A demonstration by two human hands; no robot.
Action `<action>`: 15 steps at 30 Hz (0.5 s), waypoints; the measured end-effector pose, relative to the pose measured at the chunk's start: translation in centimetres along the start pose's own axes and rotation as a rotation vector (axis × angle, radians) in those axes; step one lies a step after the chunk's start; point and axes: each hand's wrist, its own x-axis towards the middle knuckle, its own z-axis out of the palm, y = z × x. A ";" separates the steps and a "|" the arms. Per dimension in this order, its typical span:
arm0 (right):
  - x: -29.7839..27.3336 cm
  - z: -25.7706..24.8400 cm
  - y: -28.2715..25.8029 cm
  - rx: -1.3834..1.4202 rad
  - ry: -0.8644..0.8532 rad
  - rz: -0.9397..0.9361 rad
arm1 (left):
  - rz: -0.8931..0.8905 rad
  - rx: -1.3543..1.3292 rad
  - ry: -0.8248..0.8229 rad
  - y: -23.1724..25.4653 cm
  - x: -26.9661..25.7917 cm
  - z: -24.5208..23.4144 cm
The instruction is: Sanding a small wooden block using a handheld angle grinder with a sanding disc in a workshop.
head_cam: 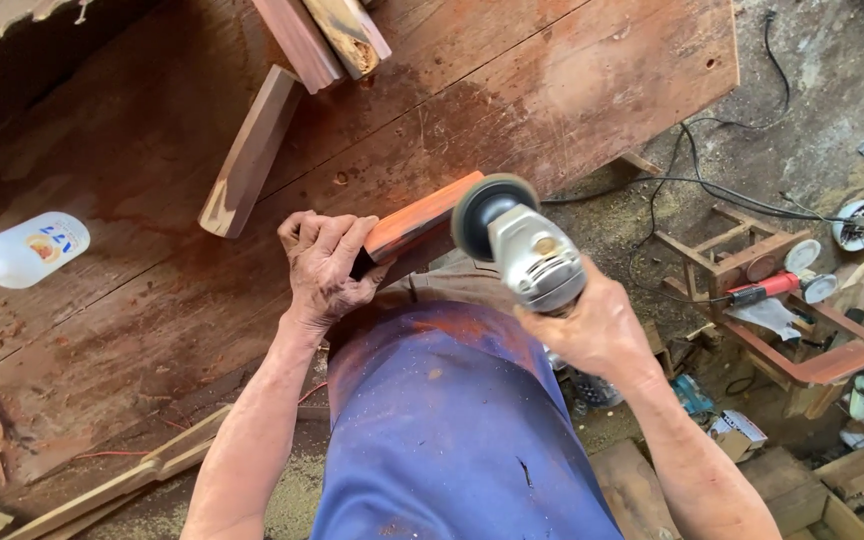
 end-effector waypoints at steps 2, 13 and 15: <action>-0.3 0.4 -0.4 0.009 -0.012 0.008 | 0.001 0.003 0.003 -0.1 -0.1 0.0; 0.3 -0.1 0.8 0.022 0.002 -0.027 | 0.001 0.010 -0.004 0.0 -0.1 0.0; 0.2 0.4 0.6 0.020 0.022 -0.049 | -0.016 0.011 -0.016 -0.1 -0.2 0.1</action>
